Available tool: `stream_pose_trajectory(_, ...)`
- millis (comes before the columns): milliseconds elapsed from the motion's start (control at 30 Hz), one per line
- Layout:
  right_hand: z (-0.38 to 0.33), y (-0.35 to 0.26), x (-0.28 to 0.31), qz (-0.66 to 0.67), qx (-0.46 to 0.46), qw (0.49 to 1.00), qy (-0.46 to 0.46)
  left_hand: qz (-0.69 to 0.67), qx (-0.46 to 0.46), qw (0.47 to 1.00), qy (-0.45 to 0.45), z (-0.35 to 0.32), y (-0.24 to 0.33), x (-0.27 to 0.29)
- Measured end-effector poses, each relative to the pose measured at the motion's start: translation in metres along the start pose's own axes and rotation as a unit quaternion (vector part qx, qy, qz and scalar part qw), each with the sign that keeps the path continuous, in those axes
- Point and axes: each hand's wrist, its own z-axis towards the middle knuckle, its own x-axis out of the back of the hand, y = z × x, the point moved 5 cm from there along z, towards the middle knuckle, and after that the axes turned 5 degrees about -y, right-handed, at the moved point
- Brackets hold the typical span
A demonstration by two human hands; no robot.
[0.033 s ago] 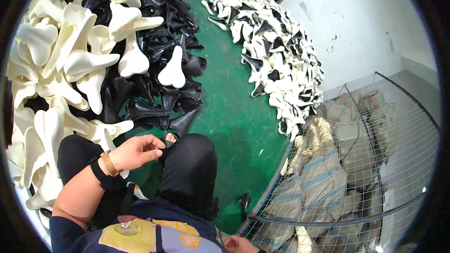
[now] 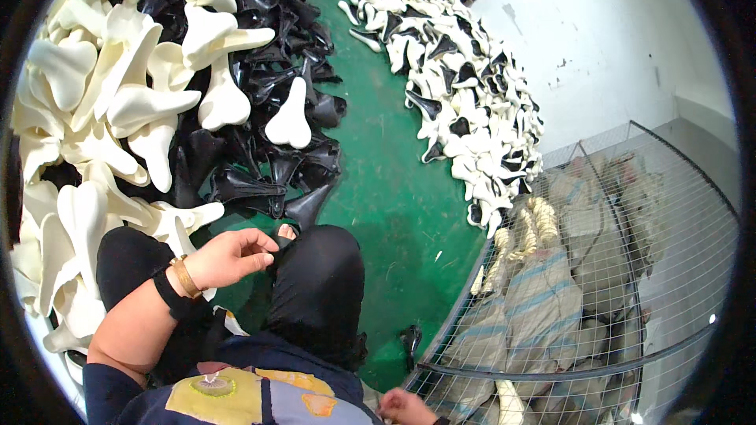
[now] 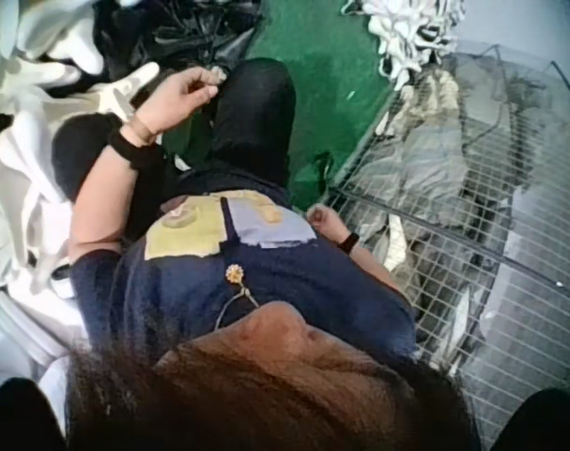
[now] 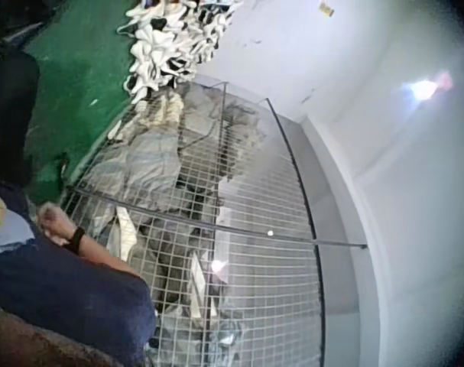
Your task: Assembling bicycle seats by inserting foam cushions into black plastic/vinyl covers on a factory floor.
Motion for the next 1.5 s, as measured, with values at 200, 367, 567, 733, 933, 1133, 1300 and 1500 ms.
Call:
stream_pose_trajectory(200, 0.005, -0.172, 0.013, 0.197, 0.222, 0.954, 0.038, 0.235, -0.311, 0.916, -0.091, -0.008, 0.068, -0.101)
stream_pose_trajectory(367, 0.011, -0.192, 0.011, 0.193, 0.246, 0.950, 0.012, 0.275, -0.156, 0.917, -0.242, 0.002, 0.042, -0.148)
stream_pose_trajectory(567, 0.010, -0.115, 0.015, 0.096, 0.083, 0.991, 0.046, 0.241, -0.242, 0.937, -0.077, 0.013, 0.039, -0.134)
stream_pose_trajectory(733, 0.010, -0.069, 0.025, 0.022, -0.036, 0.982, 0.182, 0.246, -0.208, 0.946, 0.035, 0.020, 0.037, -0.095)
stream_pose_trajectory(933, 0.030, -0.016, -0.004, -0.167, 0.049, 0.978, 0.115, 0.176, -0.134, 0.973, 0.070, 0.024, 0.025, -0.068)
stream_pose_trajectory(1133, 0.040, -0.020, -0.007, -0.107, 0.040, 0.992, 0.047, 0.170, -0.137, 0.972, 0.087, 0.020, 0.017, -0.056)
stream_pose_trajectory(1300, 0.043, -0.018, -0.013, -0.065, 0.030, 0.997, -0.006, 0.164, -0.114, 0.977, 0.076, 0.020, 0.013, -0.059)
stream_pose_trajectory(1500, 0.041, -0.003, -0.023, -0.003, 0.012, 0.998, -0.061, 0.173, -0.114, 0.976, 0.065, 0.018, 0.012, -0.060)
